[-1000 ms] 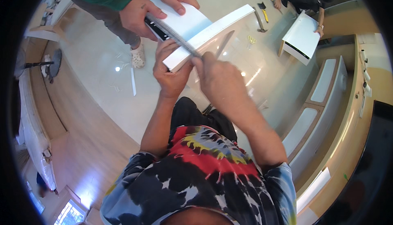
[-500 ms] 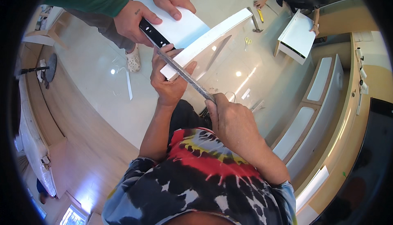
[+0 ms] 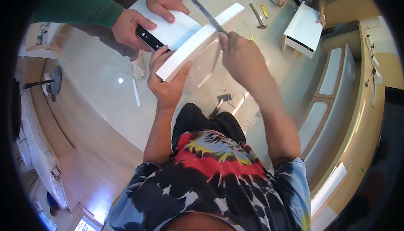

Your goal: The person kneels on the floor and assembles a white furniture unit. They use a utility knife to trim a plastic film, a hand plane to smooth the edges, and a screwdriver to tighten screws. Another person assists by holding the unit steady.

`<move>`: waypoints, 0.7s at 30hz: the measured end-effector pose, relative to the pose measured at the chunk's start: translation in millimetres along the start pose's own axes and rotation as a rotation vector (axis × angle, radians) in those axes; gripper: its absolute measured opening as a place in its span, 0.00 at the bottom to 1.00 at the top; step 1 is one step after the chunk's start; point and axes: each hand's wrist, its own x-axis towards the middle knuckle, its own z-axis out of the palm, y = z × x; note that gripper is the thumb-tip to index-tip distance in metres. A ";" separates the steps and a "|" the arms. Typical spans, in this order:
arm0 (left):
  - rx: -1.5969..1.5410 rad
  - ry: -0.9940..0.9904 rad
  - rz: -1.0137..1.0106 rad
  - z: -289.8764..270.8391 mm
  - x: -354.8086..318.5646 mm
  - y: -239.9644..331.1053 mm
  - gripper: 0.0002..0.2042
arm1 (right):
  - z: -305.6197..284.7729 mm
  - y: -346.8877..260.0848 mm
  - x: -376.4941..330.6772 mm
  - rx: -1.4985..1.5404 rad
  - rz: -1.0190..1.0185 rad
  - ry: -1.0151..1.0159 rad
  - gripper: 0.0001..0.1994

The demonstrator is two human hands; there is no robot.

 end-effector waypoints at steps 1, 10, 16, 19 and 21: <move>0.009 -0.063 -0.028 -6.1 3.9 1.3 0.19 | -2.0 5.5 4.8 0.045 0.009 -0.010 0.19; 0.405 -0.350 -0.273 -16.5 49.2 64.9 0.22 | 16.3 17.2 -95.7 0.250 0.034 -0.096 0.13; 0.455 -0.266 -0.109 -14.1 33.1 45.0 0.19 | 25.6 22.8 -68.2 0.044 -0.026 -0.131 0.15; 0.440 -0.243 -0.140 -12.2 31.1 45.1 0.18 | 16.2 32.4 23.6 0.085 -0.038 0.129 0.17; 0.421 -0.234 -0.152 -12.5 30.4 45.0 0.18 | 15.9 33.2 -3.7 0.089 -0.025 0.068 0.16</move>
